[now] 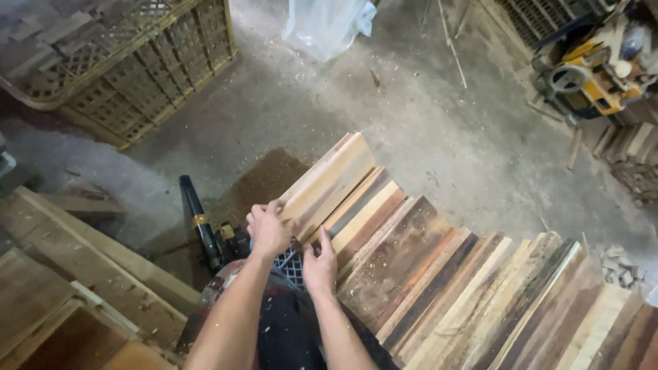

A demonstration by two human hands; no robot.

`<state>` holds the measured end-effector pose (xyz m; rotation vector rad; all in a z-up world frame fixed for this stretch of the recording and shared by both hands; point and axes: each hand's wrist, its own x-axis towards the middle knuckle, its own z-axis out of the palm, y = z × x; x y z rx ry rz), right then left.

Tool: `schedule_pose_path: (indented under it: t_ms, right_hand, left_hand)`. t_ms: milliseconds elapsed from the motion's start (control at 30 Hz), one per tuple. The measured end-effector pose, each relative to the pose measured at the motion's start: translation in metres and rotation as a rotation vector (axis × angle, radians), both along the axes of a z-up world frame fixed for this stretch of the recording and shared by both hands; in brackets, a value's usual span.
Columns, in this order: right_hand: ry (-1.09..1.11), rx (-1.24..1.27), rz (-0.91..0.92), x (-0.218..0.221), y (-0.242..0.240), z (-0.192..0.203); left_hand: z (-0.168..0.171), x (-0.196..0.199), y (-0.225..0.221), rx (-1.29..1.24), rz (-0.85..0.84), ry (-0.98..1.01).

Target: Feeding individual wood planks into a thickness planer to smooth and level their surfaces.

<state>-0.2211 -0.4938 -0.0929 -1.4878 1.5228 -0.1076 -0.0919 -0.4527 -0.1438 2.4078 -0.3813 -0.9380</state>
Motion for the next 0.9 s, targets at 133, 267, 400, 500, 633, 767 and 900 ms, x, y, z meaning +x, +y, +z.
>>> schedule_pose_path:
  t_ms: [133,267,400,500,633,767,900]
  right_hand:
    - [-0.022,-0.044,0.045,0.002,-0.003,-0.008]
    - [-0.229,0.106,-0.172,0.004,0.006,0.016]
    - [-0.721,0.281,-0.751,-0.006,0.01,-0.028]
    - [-1.063,0.391,-0.755,-0.003,0.012,0.047]
    - [-1.134,0.416,-0.765,-0.003,0.01,0.072]
    - [-1.003,0.35,-0.787,0.003,0.017,0.111]
    - [-0.784,0.169,-0.676,0.008,0.042,0.123]
  left_hand:
    - [0.013,-0.018,-0.022,-0.287,0.048,0.034]
    - [0.07,-0.023,-0.013,-0.114,-0.024,0.277]
    - [0.143,-0.002,-0.023,-0.371,0.106,0.342]
    - [0.156,-0.011,-0.011,-0.373,0.186,0.426]
    - [0.166,-0.021,-0.002,-0.419,0.316,0.67]
    - [0.154,-0.027,0.018,-0.444,0.197,0.469]
    - [0.131,-0.034,0.043,-0.508,0.014,0.275]
